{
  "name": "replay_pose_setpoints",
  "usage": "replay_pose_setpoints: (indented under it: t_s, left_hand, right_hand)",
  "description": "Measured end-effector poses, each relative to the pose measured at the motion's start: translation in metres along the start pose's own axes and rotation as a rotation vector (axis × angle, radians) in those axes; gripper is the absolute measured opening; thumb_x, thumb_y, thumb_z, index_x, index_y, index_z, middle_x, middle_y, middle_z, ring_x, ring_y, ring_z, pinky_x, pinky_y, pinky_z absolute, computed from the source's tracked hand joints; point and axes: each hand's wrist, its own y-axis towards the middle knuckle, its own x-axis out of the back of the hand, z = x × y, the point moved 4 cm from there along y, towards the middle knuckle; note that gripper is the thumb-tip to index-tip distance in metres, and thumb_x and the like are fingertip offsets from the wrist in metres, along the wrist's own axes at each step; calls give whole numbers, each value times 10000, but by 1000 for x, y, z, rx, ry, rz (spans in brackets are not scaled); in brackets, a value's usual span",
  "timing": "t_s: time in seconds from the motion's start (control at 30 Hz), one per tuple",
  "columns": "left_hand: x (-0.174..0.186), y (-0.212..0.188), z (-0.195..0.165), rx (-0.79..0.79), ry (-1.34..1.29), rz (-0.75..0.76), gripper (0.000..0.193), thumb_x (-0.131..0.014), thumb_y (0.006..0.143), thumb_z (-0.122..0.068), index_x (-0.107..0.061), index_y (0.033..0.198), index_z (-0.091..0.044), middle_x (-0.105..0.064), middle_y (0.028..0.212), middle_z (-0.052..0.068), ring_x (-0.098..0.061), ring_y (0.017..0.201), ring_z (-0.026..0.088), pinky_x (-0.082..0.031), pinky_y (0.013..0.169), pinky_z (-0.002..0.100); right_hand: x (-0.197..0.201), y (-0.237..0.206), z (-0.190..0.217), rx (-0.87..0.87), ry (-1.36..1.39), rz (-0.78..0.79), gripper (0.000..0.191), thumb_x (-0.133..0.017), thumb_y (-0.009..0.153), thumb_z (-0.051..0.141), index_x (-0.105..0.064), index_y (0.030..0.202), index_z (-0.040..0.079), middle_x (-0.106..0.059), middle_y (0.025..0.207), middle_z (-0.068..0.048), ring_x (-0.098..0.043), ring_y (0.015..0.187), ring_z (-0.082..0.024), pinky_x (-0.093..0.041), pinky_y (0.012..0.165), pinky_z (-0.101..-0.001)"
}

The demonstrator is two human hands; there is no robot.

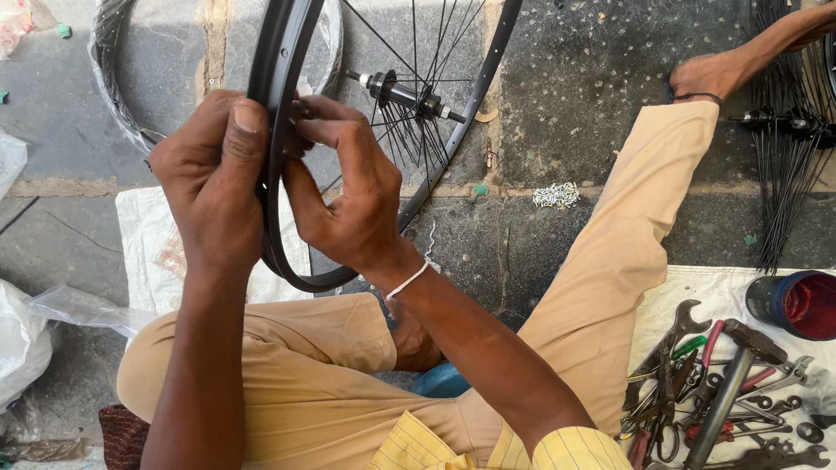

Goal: The person laces a bicycle wheel by inserting spokes into the rim and hub. They handle the wheel, spokes, and rim, threading the spokes through the rim holes and securing them to the hub.

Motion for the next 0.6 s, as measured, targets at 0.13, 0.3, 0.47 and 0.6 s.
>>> replay_pose_setpoints:
  t_s: [0.13,0.3,0.47,0.6]
  left_hand:
    - [-1,1,1,-6,-103,35,320,-675,1130,-276,-729,1094,38,-670,898,7,-574,803,60,-454,740,209]
    - [-3,-1,3,36,-32,-116,293,-745,1061,-244,-700,1027,44,-673,863,-1,-587,764,60,-468,705,210]
    - [-5,-1,-2,55,50,-131,339,-684,1112,-278,-718,1030,50,-685,812,48,-589,710,100,-442,630,220]
    - [-7,2,-11,-104,273,31,473,-653,1072,-431,-669,1169,32,-654,995,115,-626,922,204,-502,840,327]
  right_hand:
    - [5,8,-1,-22,55,69,361,-710,927,8,-519,1232,-28,-652,1133,-141,-725,1001,-242,-630,884,-325]
    - [2,11,-6,-47,-97,53,236,-729,1014,48,-579,1196,48,-689,1098,-107,-753,973,-194,-646,828,-265]
    - [4,1,4,0,-59,47,250,-677,1048,122,-557,1241,18,-665,1204,-164,-724,1065,-238,-634,921,-305]
    - [9,11,-25,13,-12,137,237,-646,1036,197,-600,1214,48,-705,1067,-98,-733,980,-173,-631,911,-282]
